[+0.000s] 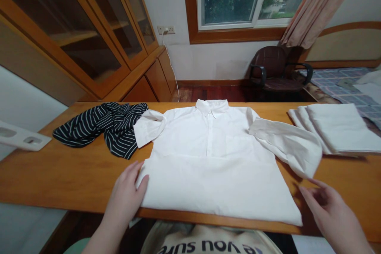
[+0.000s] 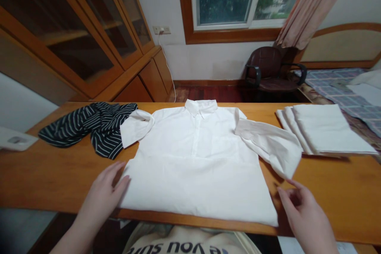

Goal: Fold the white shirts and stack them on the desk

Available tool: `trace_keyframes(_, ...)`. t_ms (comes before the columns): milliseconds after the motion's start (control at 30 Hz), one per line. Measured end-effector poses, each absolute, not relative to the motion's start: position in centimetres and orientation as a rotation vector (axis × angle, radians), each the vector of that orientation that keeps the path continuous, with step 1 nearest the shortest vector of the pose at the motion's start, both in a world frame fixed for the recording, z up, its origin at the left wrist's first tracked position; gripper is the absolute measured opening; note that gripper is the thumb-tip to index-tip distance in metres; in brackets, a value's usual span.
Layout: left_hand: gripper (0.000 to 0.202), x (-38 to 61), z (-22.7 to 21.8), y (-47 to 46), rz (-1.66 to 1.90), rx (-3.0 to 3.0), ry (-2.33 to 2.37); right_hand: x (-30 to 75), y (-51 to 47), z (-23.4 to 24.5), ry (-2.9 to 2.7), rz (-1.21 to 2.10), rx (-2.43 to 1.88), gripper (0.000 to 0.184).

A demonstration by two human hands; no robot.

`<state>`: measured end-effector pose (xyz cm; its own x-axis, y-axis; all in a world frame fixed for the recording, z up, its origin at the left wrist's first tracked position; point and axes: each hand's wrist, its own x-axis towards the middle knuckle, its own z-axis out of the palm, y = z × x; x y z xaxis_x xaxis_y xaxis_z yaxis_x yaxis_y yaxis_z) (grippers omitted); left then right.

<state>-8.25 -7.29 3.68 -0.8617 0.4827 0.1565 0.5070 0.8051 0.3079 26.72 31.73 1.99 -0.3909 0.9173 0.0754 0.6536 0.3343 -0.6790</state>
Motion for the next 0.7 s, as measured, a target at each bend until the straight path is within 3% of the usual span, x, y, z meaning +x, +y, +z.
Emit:
trace_keyframes(133,0.040,-4.5,5.0,-0.3,-0.541,-1.428,-2.786,23.4,33.1,5.0,-2.188,0.249,-1.288,0.044)
trace_keyframes(300,0.057,1.1,4.0,8.2,-0.455,-2.371,-2.416,18.2,36.7,7.1,-2.186,-0.022,-1.108,0.053)
trace_keyframes(400,0.061,2.5,2.1,10.4,-0.386,-2.470,-2.430,16.2,39.3,7.3,-2.358,-0.024,-1.190,0.058)
trace_keyframes(533,0.062,2.5,0.8,10.4,-0.397,-2.455,-2.461,15.5,42.3,7.0,-2.604,0.219,-1.513,0.043)
trace_keyframes(700,0.063,2.3,1.0,9.7,-0.387,-2.430,-2.468,17.4,47.3,6.7,-2.023,0.453,-1.775,0.044)
